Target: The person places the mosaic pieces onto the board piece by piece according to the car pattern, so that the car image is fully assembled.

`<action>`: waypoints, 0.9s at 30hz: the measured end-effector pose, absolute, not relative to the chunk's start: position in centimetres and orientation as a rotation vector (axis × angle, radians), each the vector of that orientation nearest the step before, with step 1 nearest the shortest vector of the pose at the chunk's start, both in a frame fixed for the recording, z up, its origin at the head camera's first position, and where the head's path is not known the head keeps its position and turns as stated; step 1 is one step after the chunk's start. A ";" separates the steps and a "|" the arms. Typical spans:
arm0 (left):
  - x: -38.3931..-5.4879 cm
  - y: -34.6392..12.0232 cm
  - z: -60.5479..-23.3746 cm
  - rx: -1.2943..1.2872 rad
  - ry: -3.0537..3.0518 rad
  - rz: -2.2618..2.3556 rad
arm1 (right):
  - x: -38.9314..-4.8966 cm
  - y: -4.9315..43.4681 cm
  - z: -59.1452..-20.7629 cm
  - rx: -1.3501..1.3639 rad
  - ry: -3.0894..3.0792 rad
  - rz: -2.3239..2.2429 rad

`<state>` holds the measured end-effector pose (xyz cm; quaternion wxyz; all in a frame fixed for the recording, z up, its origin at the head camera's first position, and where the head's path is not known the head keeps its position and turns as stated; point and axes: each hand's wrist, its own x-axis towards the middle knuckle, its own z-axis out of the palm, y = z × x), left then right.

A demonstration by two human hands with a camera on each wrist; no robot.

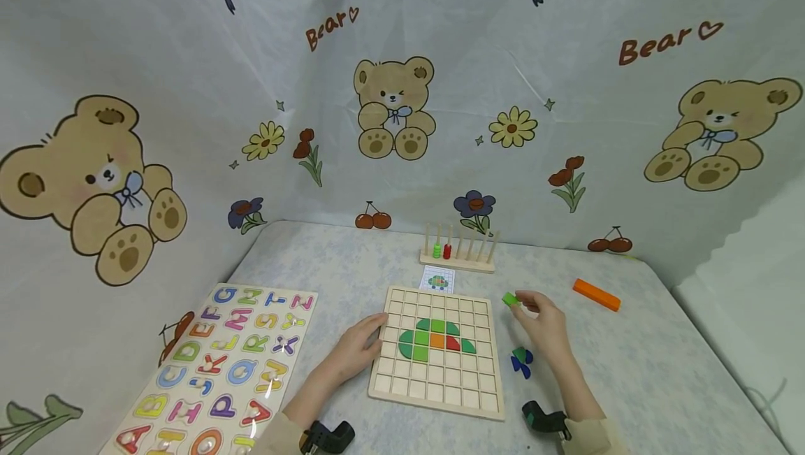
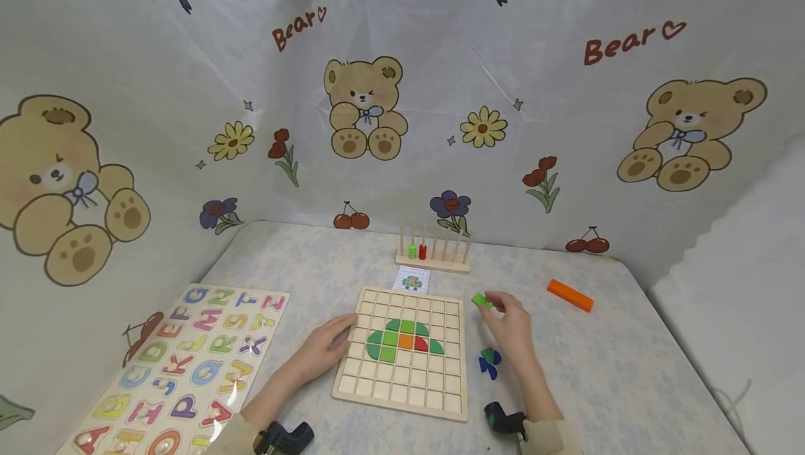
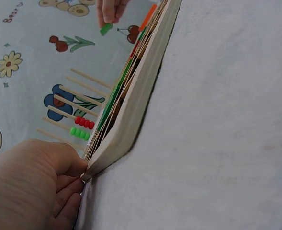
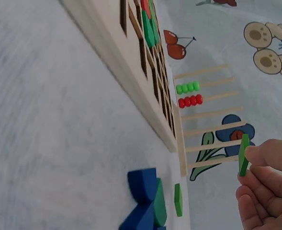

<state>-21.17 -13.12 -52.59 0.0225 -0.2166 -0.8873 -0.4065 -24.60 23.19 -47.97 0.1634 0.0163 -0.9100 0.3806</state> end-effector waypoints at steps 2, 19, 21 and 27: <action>-21.1 -13.1 -52.6 -0.664 -2.753 -1.264 | -24.4 22.7 -47.8 0.104 -2.571 1.094; -21.0 -13.2 -52.4 -0.697 -2.729 -1.276 | -22.1 17.8 -46.2 0.419 -2.561 1.141; -21.1 -13.2 -52.5 -0.696 -2.734 -1.277 | -21.9 17.3 -46.2 0.450 -2.572 1.140; -21.2 -13.3 -52.6 -0.700 -2.736 -1.265 | -21.5 15.9 -46.4 0.556 -2.540 1.158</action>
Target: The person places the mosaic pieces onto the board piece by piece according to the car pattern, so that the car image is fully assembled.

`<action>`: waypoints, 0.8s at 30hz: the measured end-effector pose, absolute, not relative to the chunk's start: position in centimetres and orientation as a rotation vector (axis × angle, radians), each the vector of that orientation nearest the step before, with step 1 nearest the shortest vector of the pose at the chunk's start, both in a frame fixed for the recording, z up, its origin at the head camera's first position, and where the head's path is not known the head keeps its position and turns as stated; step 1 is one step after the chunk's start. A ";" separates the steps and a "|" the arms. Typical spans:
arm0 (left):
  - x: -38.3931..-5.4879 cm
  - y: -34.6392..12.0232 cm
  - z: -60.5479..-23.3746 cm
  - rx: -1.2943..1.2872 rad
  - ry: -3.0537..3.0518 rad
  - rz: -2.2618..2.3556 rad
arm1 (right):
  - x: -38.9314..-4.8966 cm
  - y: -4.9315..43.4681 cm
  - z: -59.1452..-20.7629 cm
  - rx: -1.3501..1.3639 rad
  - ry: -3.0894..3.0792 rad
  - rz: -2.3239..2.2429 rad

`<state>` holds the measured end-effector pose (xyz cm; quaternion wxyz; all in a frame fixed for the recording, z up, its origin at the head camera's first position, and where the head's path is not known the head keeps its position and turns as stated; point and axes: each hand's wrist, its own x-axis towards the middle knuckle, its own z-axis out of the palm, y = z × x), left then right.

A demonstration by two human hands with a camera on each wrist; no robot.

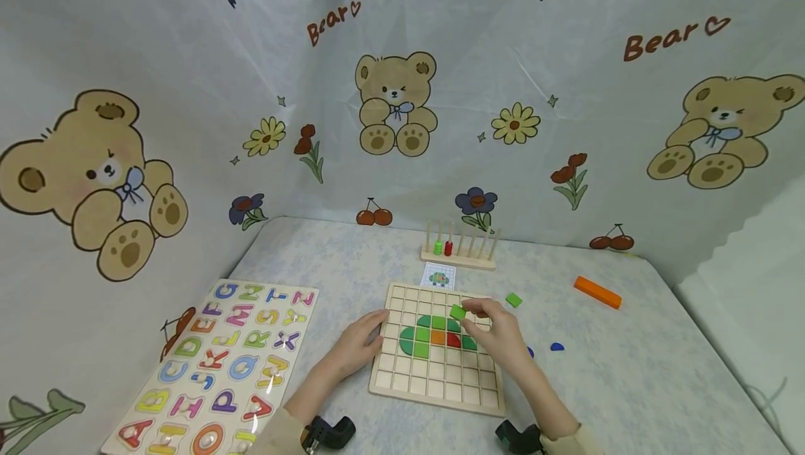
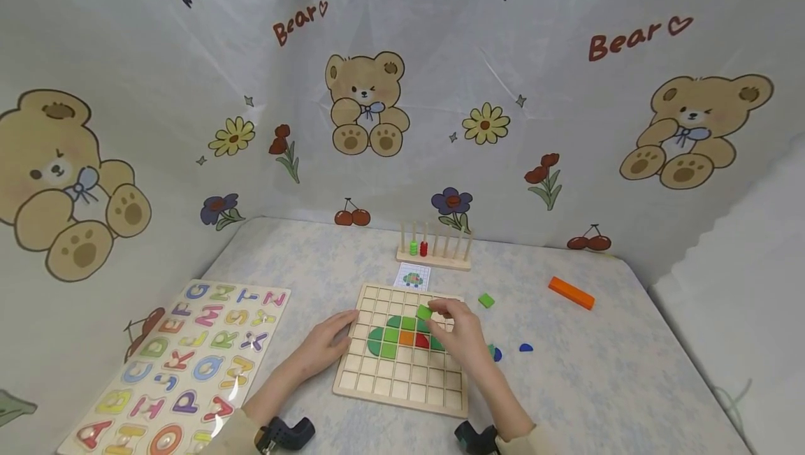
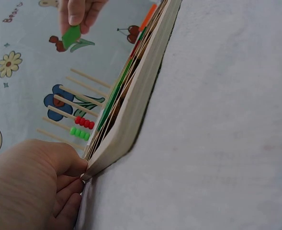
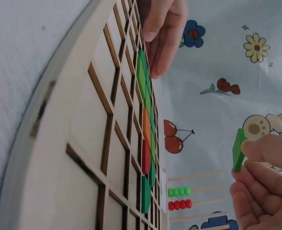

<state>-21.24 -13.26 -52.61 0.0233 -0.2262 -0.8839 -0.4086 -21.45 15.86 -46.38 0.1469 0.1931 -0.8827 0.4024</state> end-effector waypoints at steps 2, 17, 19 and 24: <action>-21.3 -13.3 -52.6 -0.704 -2.735 -1.268 | -21.2 15.5 -46.4 0.570 -2.547 1.166; -21.3 -13.2 -52.6 -0.703 -2.744 -1.251 | -20.3 14.0 -47.8 0.648 -2.565 1.244; -21.3 -13.2 -52.6 -0.703 -2.743 -1.248 | -20.1 13.9 -48.0 0.630 -2.591 1.248; -21.3 -13.3 -52.7 -0.705 -2.742 -1.259 | -20.0 14.0 -48.4 0.603 -2.644 1.228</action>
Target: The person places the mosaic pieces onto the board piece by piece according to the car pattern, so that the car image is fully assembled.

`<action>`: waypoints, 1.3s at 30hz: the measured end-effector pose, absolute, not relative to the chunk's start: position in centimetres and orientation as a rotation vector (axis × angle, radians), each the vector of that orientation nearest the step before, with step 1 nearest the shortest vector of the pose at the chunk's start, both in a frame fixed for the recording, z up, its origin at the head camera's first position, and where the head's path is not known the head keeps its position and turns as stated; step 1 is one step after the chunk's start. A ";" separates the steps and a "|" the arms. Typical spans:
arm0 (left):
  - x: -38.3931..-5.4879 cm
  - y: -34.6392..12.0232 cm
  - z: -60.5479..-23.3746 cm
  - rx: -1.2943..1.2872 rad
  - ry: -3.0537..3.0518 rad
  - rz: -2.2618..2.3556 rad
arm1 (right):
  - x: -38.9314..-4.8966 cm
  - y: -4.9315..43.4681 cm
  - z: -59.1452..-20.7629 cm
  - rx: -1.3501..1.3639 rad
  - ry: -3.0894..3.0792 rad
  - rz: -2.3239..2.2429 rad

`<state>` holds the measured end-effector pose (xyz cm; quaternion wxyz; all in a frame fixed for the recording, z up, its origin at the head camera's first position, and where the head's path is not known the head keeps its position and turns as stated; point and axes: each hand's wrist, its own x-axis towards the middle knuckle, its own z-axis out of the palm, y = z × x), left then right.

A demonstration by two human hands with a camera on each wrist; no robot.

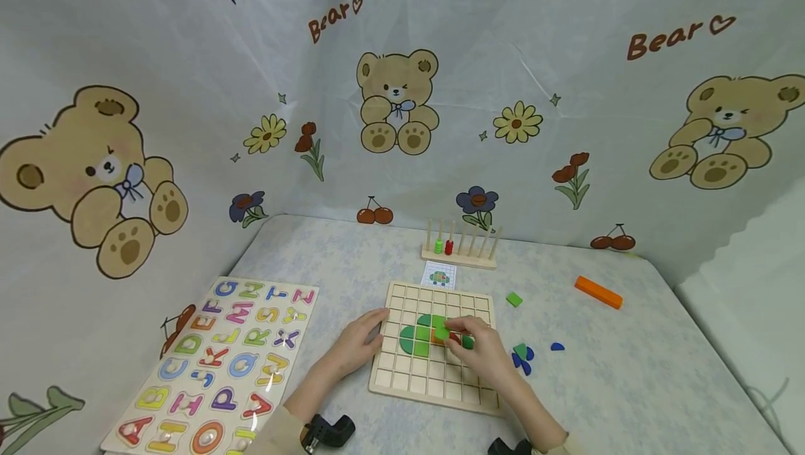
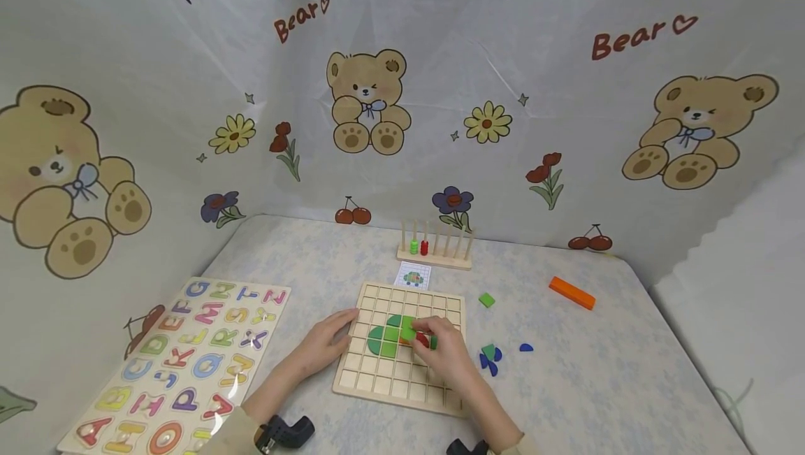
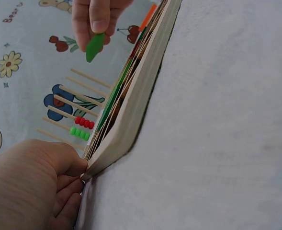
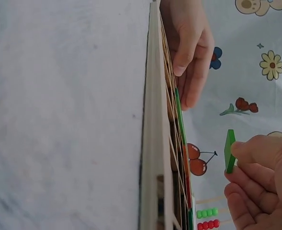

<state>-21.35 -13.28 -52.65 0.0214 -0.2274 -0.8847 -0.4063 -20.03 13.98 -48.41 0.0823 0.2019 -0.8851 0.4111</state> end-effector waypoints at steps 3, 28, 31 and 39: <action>-21.4 -13.3 -52.7 -0.702 -2.751 -1.259 | -20.1 14.1 -48.9 0.637 -2.640 1.203; -21.5 -13.3 -52.7 -0.692 -2.742 -1.285 | -20.2 14.2 -51.0 0.826 -2.600 1.050; -21.4 -13.3 -52.8 -0.698 -2.735 -1.281 | -20.2 14.2 -51.1 0.849 -2.595 1.032; -21.3 -13.2 -52.6 -0.679 -2.749 -1.290 | -20.1 14.2 -51.1 0.921 -2.548 0.998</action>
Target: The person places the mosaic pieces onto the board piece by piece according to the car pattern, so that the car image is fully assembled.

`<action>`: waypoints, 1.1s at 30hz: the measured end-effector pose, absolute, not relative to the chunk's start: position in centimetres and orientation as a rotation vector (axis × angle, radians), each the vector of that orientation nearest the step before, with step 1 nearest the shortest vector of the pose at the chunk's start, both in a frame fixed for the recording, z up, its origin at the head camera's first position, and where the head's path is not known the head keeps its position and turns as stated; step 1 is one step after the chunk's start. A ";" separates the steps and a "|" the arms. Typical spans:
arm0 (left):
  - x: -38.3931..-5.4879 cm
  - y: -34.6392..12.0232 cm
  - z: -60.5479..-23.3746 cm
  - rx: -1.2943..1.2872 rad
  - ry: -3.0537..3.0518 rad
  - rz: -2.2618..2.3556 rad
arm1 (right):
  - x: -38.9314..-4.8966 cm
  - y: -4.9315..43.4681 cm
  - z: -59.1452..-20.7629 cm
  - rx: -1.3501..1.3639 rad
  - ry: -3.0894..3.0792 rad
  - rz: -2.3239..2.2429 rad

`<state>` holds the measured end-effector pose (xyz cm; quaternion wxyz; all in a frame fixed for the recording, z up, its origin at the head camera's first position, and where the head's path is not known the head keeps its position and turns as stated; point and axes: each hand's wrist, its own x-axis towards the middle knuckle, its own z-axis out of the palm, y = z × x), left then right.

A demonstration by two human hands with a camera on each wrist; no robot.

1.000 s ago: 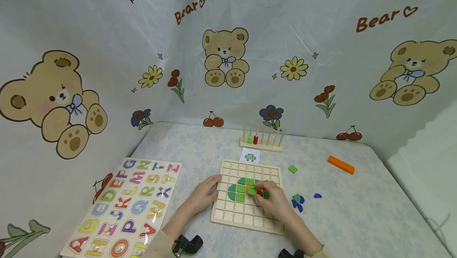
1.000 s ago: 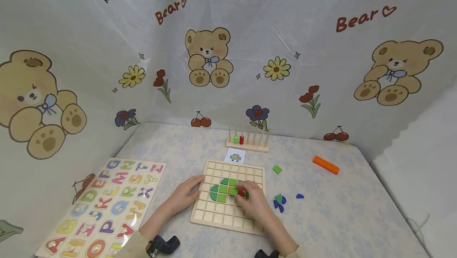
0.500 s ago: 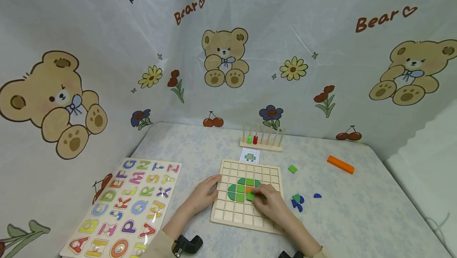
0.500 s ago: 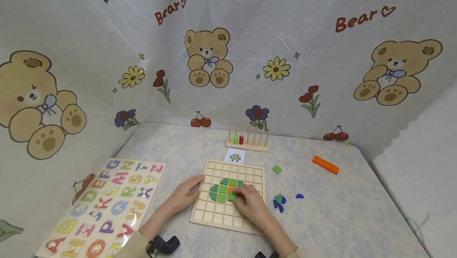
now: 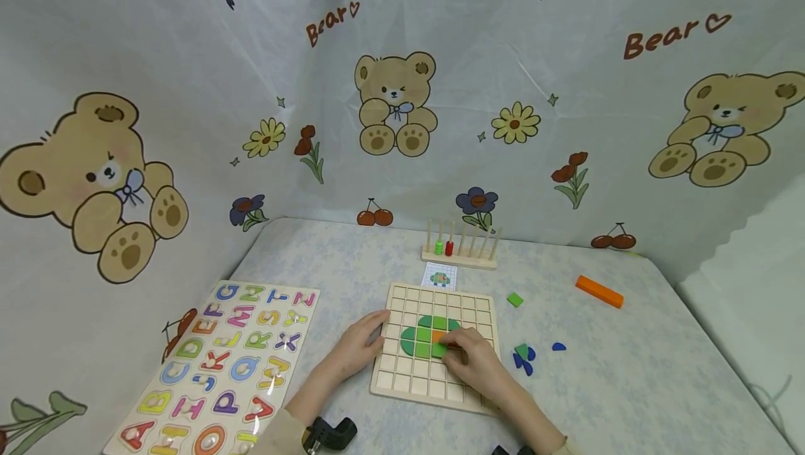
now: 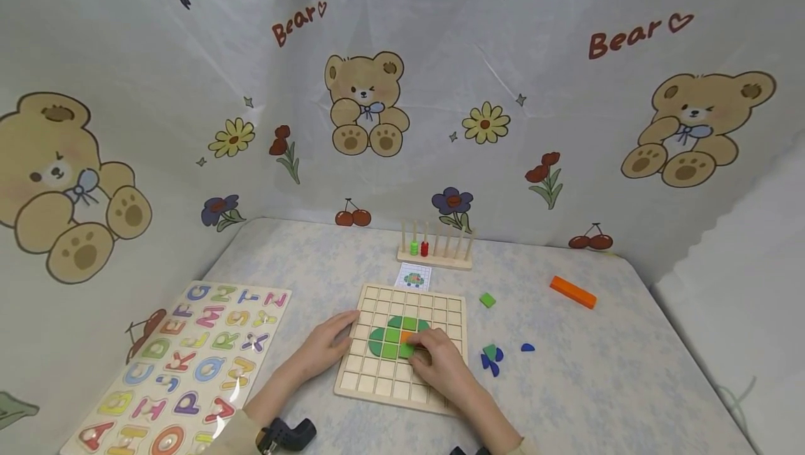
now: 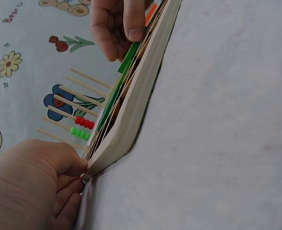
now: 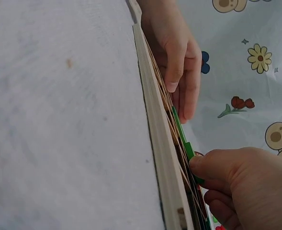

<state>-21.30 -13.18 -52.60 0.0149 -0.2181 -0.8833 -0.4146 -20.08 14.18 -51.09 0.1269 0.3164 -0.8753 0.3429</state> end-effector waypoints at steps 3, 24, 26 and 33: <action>-21.3 -13.2 -52.5 -0.678 -2.748 -1.290 | -20.1 14.2 -51.0 0.925 -2.549 1.009; -21.1 -13.1 -52.7 -0.660 -2.754 -1.281 | -19.8 14.1 -51.1 0.950 -2.588 1.044; -21.1 -13.1 -52.6 -0.651 -2.759 -1.299 | -19.8 14.1 -51.1 0.958 -2.596 1.039; -21.2 -13.1 -52.6 -0.655 -2.759 -1.275 | -19.8 14.1 -51.0 0.970 -2.603 1.022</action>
